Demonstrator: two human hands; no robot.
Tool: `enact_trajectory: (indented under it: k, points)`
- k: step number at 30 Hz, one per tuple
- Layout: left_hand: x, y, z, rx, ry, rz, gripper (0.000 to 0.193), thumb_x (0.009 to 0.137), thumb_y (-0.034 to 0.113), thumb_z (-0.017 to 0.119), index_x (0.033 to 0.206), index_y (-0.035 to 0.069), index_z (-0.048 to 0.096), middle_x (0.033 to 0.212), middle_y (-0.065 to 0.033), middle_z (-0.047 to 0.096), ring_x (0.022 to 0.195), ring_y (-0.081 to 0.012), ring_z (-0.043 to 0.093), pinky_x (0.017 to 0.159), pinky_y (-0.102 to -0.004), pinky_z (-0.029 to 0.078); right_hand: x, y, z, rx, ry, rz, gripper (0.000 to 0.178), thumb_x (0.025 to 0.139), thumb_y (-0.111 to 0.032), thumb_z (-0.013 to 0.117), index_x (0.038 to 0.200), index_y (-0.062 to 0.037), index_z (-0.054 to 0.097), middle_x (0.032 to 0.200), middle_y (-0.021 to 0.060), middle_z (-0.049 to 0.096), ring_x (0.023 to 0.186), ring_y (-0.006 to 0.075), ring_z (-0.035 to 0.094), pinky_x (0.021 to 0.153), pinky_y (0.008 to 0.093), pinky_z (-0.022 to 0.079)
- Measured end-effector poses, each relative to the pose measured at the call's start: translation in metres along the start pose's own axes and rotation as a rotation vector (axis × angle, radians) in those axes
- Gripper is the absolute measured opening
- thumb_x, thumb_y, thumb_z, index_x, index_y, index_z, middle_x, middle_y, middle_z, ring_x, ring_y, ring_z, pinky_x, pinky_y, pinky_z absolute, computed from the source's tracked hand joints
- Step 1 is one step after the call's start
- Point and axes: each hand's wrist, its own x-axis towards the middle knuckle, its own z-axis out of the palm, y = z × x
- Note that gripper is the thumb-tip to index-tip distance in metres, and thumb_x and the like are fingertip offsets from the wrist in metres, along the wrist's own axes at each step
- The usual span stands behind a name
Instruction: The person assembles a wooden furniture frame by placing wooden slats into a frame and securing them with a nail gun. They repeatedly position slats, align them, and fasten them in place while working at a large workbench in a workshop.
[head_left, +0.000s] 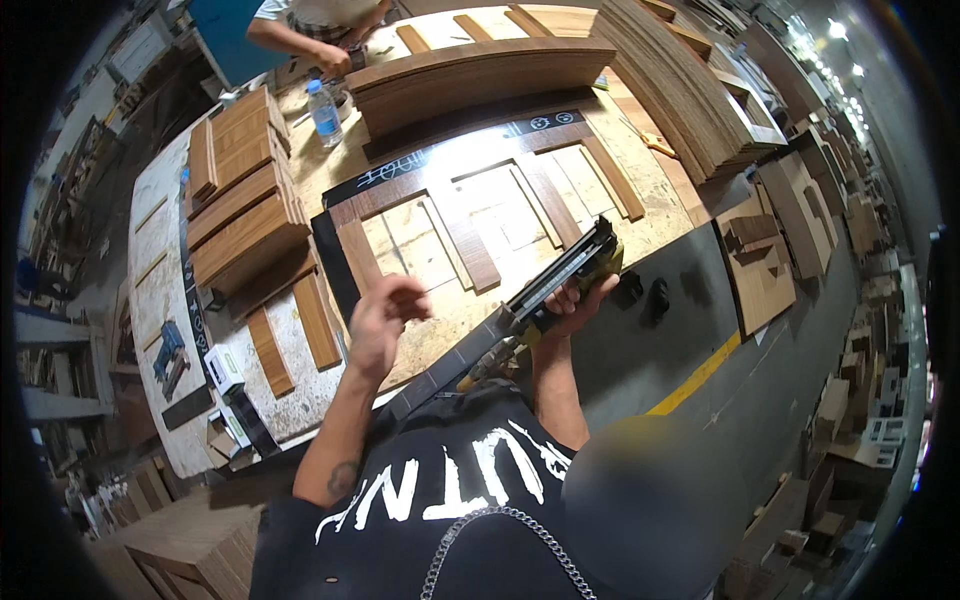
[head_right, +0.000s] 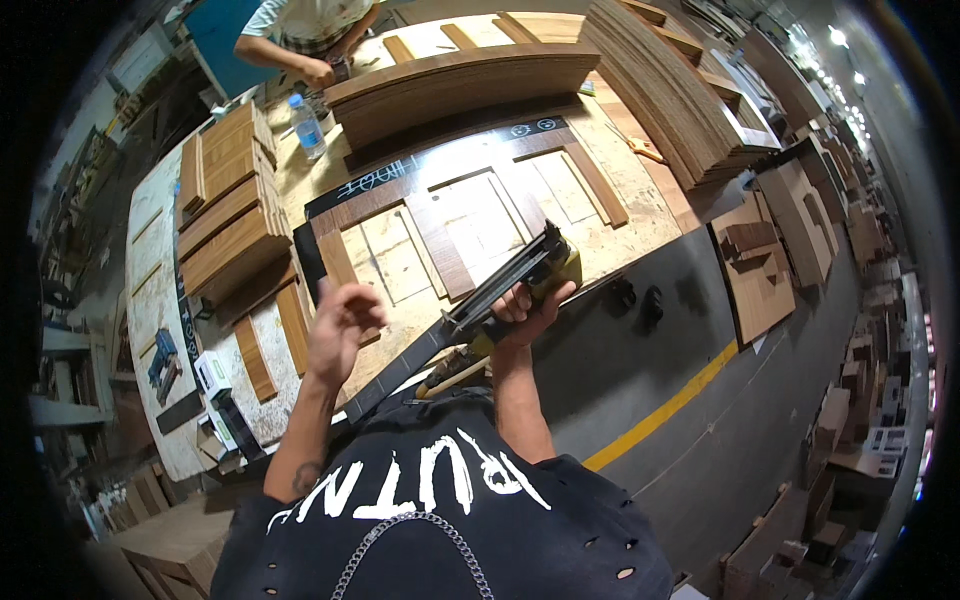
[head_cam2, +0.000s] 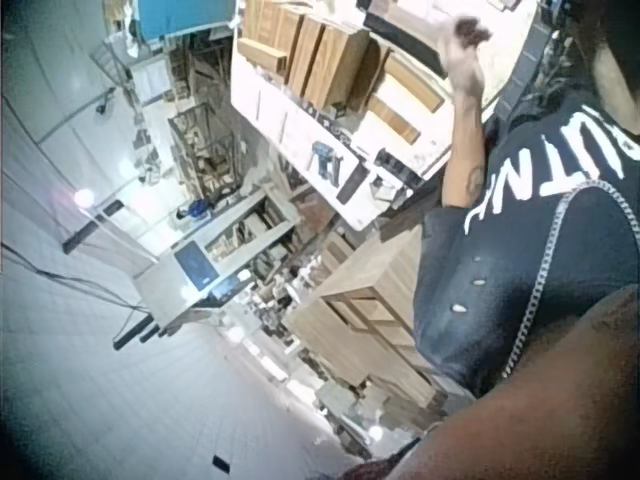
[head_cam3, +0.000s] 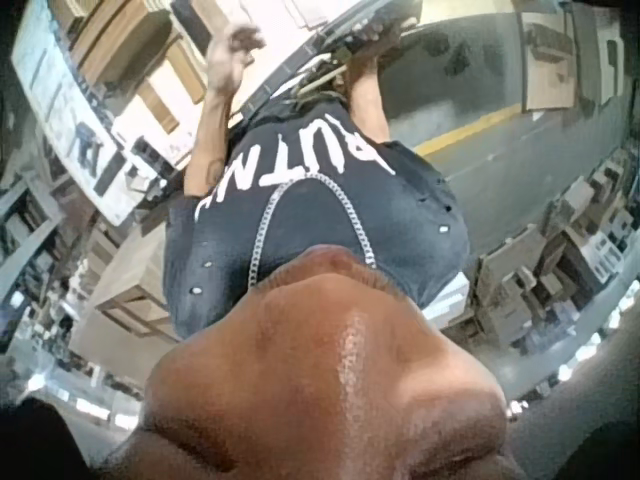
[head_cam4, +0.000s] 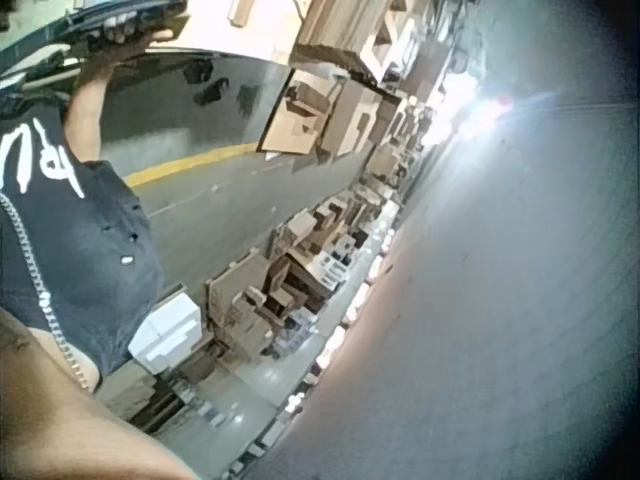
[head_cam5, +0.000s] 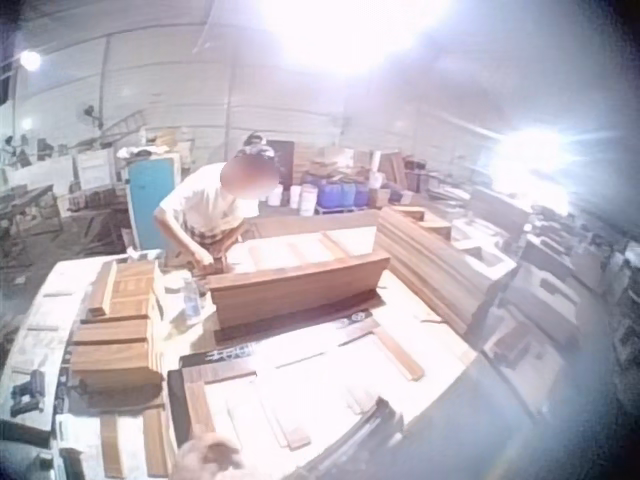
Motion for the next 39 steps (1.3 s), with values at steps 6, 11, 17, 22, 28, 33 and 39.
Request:
enact_trajectory:
  k: [6, 11, 17, 22, 28, 33, 39]
  points:
    - [-0.035, -0.017, -0.002, -0.304, 0.258, 0.128, 0.077, 0.104, 0.071, 0.028, 0.125, 0.002, 0.055, 0.110, -0.0145, 0.066, 0.103, -0.0244, 0.062, 0.095, -0.0383, 0.048, 0.003, -0.013, 0.006, -0.142, 0.122, -0.081, 0.079, 0.088, -0.079, 0.056, 0.125, -0.0091, 0.061, 0.062, -0.0085, 0.040, 0.047, 0.0027, 0.035, 0.045, 0.0191, 0.034]
    - [-0.034, -0.020, 0.011, -0.299, 0.253, 0.180, 0.080, 0.103, 0.073, 0.027, 0.130, 0.002, 0.051, 0.117, -0.0162, 0.063, 0.111, -0.0240, 0.058, 0.100, -0.0370, 0.042, 0.000, -0.005, 0.014, -0.388, 0.364, -0.165, 0.079, 0.087, -0.082, 0.053, 0.119, -0.0116, 0.066, 0.054, -0.0090, 0.029, 0.043, 0.0049, 0.024, 0.039, 0.0253, 0.022]
    - [0.008, -0.024, 0.057, -0.238, 0.268, 0.105, 0.084, 0.101, 0.075, 0.029, 0.139, 0.002, 0.045, 0.118, -0.0170, 0.064, 0.113, -0.0226, 0.056, 0.100, -0.0368, 0.040, -0.004, 0.042, 0.038, -0.410, 0.124, 0.092, 0.086, 0.082, -0.077, 0.065, 0.129, -0.0056, 0.058, 0.093, 0.0021, 0.056, 0.070, 0.0142, 0.051, 0.058, 0.0301, 0.041]
    - [0.036, -0.037, 0.051, -0.391, 0.155, 0.015, 0.084, 0.100, 0.076, 0.033, 0.139, 0.003, 0.044, 0.114, -0.0173, 0.064, 0.106, -0.0232, 0.060, 0.099, -0.0376, 0.044, -0.009, 0.015, 0.010, -0.405, 0.031, 0.113, 0.087, 0.083, -0.062, 0.076, 0.141, -0.0022, 0.051, 0.124, 0.0112, 0.066, 0.100, 0.0197, 0.066, 0.078, 0.0321, 0.055]
    - [0.059, -0.082, 0.048, -0.148, 0.107, -0.148, 0.060, 0.109, 0.053, 0.038, 0.130, -0.001, 0.055, 0.105, -0.0124, 0.069, 0.097, -0.0200, 0.067, 0.091, -0.0338, 0.053, 0.016, -0.046, 0.101, -1.563, 0.664, 0.306, 0.036, 0.085, -0.011, 0.083, 0.115, -0.0001, 0.067, 0.084, 0.0047, 0.068, 0.070, 0.0134, 0.064, 0.065, 0.0282, 0.052]
    - [0.040, -0.136, -0.031, 0.128, 0.293, -0.236, 0.041, 0.106, 0.039, 0.054, 0.119, 0.003, 0.066, 0.098, -0.0077, 0.072, 0.087, -0.0155, 0.069, 0.081, -0.0282, 0.053, 0.027, -0.145, 0.110, -2.017, 0.626, 0.729, 0.041, 0.081, -0.022, 0.087, 0.114, -0.0019, 0.072, 0.094, 0.0026, 0.073, 0.081, 0.0116, 0.064, 0.077, 0.0302, 0.053]
    - [0.026, -0.153, -0.078, 0.107, 0.674, -0.252, 0.033, 0.107, 0.034, 0.055, 0.110, 0.002, 0.065, 0.088, -0.0047, 0.068, 0.074, -0.0102, 0.064, 0.067, -0.0228, 0.051, 0.055, -0.294, 0.065, -1.975, 0.831, 1.007, 0.024, 0.084, -0.017, 0.082, 0.098, -0.0012, 0.070, 0.076, 0.0030, 0.066, 0.061, 0.0096, 0.057, 0.056, 0.0279, 0.045]
